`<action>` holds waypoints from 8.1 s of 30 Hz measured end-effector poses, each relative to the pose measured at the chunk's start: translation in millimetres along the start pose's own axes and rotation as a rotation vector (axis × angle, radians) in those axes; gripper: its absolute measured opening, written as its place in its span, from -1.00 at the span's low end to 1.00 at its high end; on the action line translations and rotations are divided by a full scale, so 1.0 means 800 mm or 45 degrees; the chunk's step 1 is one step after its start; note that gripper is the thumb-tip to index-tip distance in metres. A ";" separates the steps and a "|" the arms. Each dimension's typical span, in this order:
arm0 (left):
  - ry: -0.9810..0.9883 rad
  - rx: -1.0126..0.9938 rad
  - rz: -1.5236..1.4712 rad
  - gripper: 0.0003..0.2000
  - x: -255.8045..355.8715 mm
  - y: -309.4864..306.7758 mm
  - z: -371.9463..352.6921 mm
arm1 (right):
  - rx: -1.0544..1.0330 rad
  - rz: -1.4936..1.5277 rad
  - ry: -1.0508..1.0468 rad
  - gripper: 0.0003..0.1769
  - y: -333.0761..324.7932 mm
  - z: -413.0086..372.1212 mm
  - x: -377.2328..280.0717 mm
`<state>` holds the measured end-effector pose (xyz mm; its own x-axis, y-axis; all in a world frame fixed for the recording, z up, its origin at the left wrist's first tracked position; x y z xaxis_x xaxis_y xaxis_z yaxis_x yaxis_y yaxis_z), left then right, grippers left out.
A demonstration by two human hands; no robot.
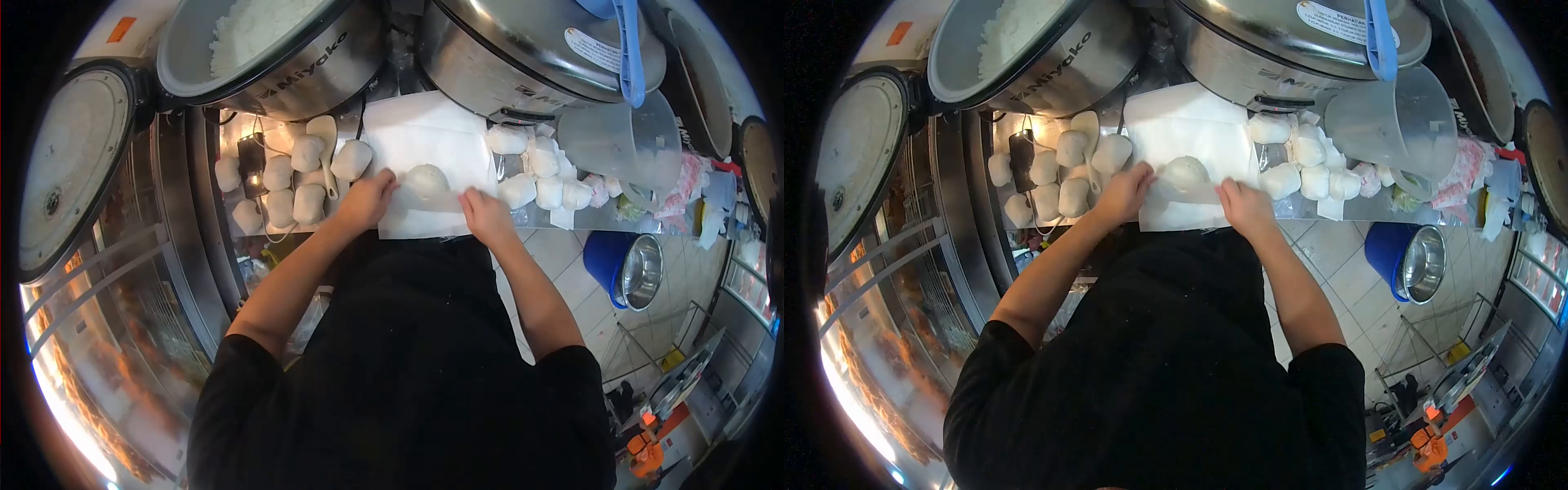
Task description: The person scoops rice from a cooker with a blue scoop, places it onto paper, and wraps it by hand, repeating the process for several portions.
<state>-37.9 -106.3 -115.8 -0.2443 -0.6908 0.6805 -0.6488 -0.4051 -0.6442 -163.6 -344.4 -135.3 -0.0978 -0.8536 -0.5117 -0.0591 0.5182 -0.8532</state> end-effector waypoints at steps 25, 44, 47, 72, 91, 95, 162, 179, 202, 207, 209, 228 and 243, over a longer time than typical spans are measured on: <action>0.572 -0.022 0.592 -0.71 0.043 -0.039 0.122 | -0.223 -0.146 -0.069 -0.74 -0.051 0.148 -0.035; 0.844 0.092 0.403 -0.74 -0.006 0.013 -0.008 | 0.214 -0.066 -0.321 -0.76 0.008 -0.025 -0.028; 0.751 -0.065 0.580 -0.70 -0.022 0.021 0.015 | -0.059 0.000 -0.117 -0.74 0.019 0.003 -0.013; 0.475 0.518 0.427 -0.78 0.024 0.061 -0.011 | 0.168 -0.039 0.154 -0.33 0.028 -0.034 -0.063; -0.325 0.243 -2.197 -0.49 0.107 0.090 -0.012 | -0.071 0.852 -0.320 -0.24 -0.046 -0.001 -0.049; -0.266 0.597 -1.895 -0.53 0.120 0.042 -0.053 | -0.441 1.382 -0.201 -0.30 -0.042 0.014 -0.099; 1.294 -1.148 -2.056 -0.32 0.203 -0.358 -0.211 | 0.019 1.691 0.661 -0.76 -0.274 0.078 -0.192; 0.703 -0.219 1.100 -0.53 -0.004 0.019 -0.019 | 0.103 -0.311 0.201 -0.05 0.043 -0.003 -0.104; 0.876 -0.047 0.610 -0.86 0.003 0.005 -0.035 | 0.943 -0.544 0.248 -0.32 -0.422 0.185 -0.129; 0.767 0.075 0.350 -0.91 0.023 -0.027 -0.029 | 1.079 -0.479 -0.470 -0.57 -0.327 0.097 -0.157; 0.665 0.021 0.327 -0.92 0.019 -0.027 -0.029 | 0.288 0.063 -0.385 -0.44 -0.194 0.054 -0.121; -0.032 0.365 -0.013 -0.81 0.041 0.083 -0.083 | -0.603 0.190 -0.530 -0.83 -0.062 0.032 0.029; -0.514 0.437 0.788 -0.66 0.069 0.048 0.032 | 0.043 -0.264 -0.681 -0.40 -0.021 0.140 -0.013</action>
<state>-57.5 -175.2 -112.1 -0.1648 -0.9859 0.0302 -0.2088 0.0050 -0.9779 -50.2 -350.3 -127.5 0.4290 -0.8498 -0.3062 0.0088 0.3429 -0.9393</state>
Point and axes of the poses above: each hand's wrist, its own z-axis towards the middle knuckle, its own y-axis out of the palm, x = y × z, the point moved 5 cm from there along z, towards the middle knuckle, and after that the axes turned 2 degrees about z, right-handed, at the moved point
